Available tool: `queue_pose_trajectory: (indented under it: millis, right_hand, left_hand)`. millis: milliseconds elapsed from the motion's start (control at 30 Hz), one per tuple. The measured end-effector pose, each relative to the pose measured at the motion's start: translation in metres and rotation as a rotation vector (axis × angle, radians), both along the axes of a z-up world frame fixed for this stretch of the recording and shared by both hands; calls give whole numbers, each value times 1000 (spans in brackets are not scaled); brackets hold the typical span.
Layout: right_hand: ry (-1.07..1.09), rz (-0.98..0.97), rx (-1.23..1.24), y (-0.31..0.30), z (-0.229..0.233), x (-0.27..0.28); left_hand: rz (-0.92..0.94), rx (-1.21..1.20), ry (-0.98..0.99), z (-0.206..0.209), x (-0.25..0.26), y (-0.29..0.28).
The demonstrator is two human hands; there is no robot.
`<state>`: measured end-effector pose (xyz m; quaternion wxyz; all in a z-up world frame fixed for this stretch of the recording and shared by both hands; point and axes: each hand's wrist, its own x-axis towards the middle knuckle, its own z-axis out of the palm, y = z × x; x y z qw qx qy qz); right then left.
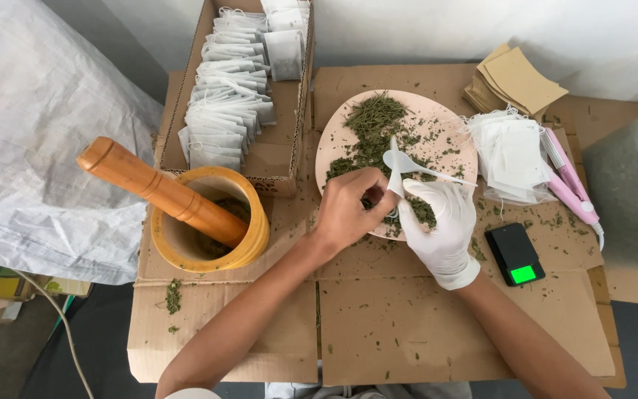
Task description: Filling small paper bags with dried tea leaves using a spoon and weighing them on a digital scale for production.
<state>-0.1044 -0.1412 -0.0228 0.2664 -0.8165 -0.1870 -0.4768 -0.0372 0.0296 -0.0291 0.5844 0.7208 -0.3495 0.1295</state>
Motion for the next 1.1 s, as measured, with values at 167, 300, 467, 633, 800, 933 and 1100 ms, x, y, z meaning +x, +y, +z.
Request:
queue_pose_trajectory:
  millis: [167,300,467,633,800,933,1100]
  right_hand:
    - [26,0,79,1,10,0]
    - [113,-11,161,1,13,-3]
    - [190,74,281,-3,11,-3]
    - [323,180,389,-7,4,-7]
    - [402,189,405,-8,9,-6]
    - [444,225,390,-7,15,-4]
    - [561,298,412,-12,12,-3]
  left_hand:
    - [30,107,-139,-10,1,-2]
    - [39,107,-262,16,-7,3]
    - [144,115,-375,-28,18,4]
    - [120,136,-308,0,19,10]
    - [-121,-12,76,3,23,16]
    - [-122,-59,120,7,17,14]
    - [-83,-91,153,11,14,13]
